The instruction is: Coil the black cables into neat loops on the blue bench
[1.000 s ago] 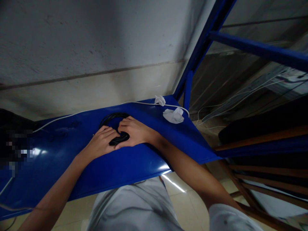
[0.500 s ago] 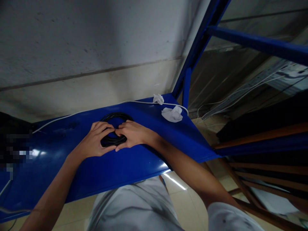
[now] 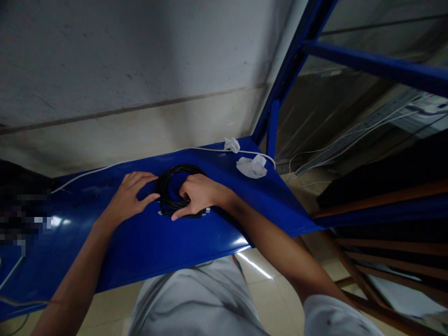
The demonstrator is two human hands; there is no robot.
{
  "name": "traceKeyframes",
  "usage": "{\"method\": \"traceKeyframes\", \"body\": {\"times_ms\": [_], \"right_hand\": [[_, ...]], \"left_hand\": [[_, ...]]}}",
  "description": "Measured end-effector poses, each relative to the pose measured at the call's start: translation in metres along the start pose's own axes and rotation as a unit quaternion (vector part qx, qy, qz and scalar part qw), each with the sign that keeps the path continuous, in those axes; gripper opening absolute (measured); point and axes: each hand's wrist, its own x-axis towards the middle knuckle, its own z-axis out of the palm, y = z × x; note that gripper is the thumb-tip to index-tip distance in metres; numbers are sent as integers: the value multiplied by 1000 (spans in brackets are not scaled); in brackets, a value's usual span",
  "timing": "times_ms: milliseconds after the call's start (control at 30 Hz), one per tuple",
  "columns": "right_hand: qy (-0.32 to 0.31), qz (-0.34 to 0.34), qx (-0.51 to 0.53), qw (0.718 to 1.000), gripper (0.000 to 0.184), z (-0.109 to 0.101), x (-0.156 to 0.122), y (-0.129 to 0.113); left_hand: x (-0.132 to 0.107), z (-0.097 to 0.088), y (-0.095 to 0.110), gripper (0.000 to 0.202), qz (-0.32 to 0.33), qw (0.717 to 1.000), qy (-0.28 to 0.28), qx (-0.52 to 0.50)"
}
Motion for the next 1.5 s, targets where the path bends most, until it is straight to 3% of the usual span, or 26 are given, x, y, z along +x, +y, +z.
{"method": "traceKeyframes", "body": {"times_ms": [133,267,400,500,667,833,1000,1233,1500], "right_hand": [[30,-1,45,999,72,-3,1,6],[150,42,43,987,73,-4,2,24],[286,129,75,947,80,-1,3,41],[340,197,118,912,82,2,3,49],[377,240,130,885,73,7,7,66],[355,256,113,892,57,15,9,82],[335,259,142,895,52,19,10,79],[343,262,172,885,54,20,12,78],[386,260,205,861,57,15,11,85]], "left_hand": [[0,2,-4,34,-5,1000,21,21],[0,2,-4,27,-22,997,60,48],[0,6,-3,25,-36,994,89,57],[0,11,-3,29,-42,995,71,55],[-3,20,-5,37,-60,996,36,50],[-3,24,-4,41,-89,995,-4,42],[-3,25,-1,40,-106,994,-35,2],[-3,27,5,41,-134,985,-38,-102],[0,31,21,38,-115,980,-49,-156]]}}
